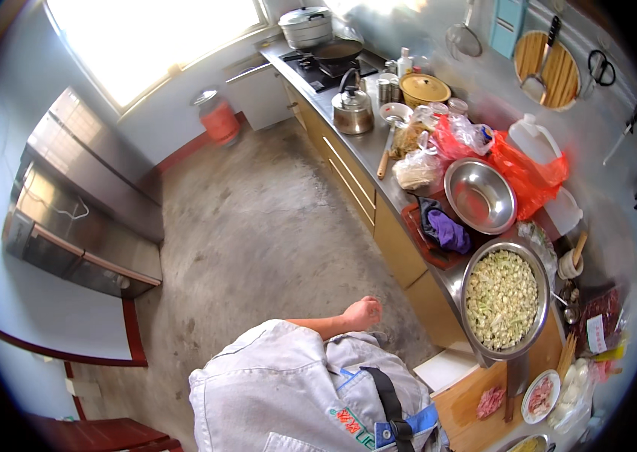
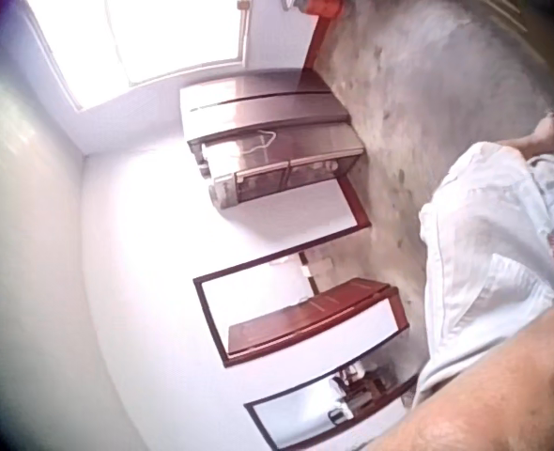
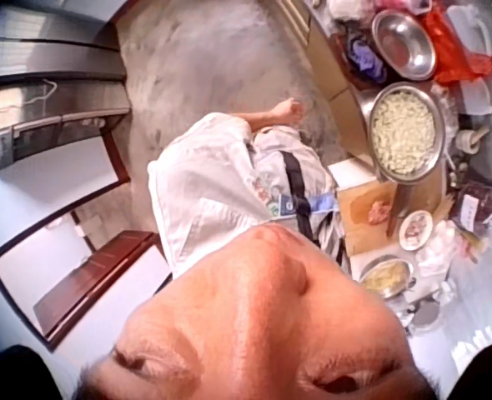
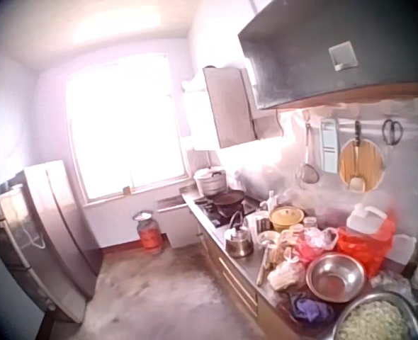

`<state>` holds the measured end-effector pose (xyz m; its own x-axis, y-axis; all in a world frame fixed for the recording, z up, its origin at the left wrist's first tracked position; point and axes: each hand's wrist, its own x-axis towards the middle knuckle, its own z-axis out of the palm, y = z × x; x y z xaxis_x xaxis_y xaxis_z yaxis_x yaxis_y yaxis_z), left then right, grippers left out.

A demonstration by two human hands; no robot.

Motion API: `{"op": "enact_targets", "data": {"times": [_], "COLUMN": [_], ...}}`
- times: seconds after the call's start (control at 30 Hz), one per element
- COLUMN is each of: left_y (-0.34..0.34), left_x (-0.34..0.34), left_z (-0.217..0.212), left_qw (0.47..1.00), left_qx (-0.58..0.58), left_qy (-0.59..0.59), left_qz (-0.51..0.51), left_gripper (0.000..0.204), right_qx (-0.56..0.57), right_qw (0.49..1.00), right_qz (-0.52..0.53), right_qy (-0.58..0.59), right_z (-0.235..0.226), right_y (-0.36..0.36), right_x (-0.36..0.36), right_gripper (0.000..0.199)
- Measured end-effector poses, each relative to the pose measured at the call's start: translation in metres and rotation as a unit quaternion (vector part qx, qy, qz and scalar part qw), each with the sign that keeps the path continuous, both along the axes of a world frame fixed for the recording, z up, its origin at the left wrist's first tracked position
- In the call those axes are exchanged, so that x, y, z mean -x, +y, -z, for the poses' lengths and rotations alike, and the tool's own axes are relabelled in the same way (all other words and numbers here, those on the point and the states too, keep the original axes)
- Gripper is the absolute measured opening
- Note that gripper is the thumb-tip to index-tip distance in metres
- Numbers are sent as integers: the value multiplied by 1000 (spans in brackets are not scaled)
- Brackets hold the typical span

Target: The person moves around a kitchen, handling a kettle and a pan before placing them on the floor. They then walk to a counter and begin preparing food by mixing chopped cabbage in a bowl and slicing a block of tofu into strips on a wooden cutting board.

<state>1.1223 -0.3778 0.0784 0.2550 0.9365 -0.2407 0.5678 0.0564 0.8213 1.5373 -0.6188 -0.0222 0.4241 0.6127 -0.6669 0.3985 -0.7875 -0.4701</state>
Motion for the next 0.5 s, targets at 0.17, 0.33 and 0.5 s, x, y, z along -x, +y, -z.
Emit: {"op": "enact_targets", "data": {"times": [0.17, 0.33, 0.5], "left_y": [-25, -85, -232], "left_x": [19, 76, 162], "left_z": [-12, -36, 12], "left_qw": [998, 984, 957], "left_qx": [-21, -30, 11], "left_qy": [-4, 44, 129], "left_qz": [-54, -170, -258], "left_gripper": [30, 32, 33], "right_qx": [3, 4, 14], "right_qw": [998, 991, 980], "right_qz": [-60, -133, -197], "right_qy": [9, 16, 17], "right_z": [9, 18, 25], "right_y": [9, 11, 12], "right_x": [10, 27, 46], "right_gripper": [15, 16, 17]}}
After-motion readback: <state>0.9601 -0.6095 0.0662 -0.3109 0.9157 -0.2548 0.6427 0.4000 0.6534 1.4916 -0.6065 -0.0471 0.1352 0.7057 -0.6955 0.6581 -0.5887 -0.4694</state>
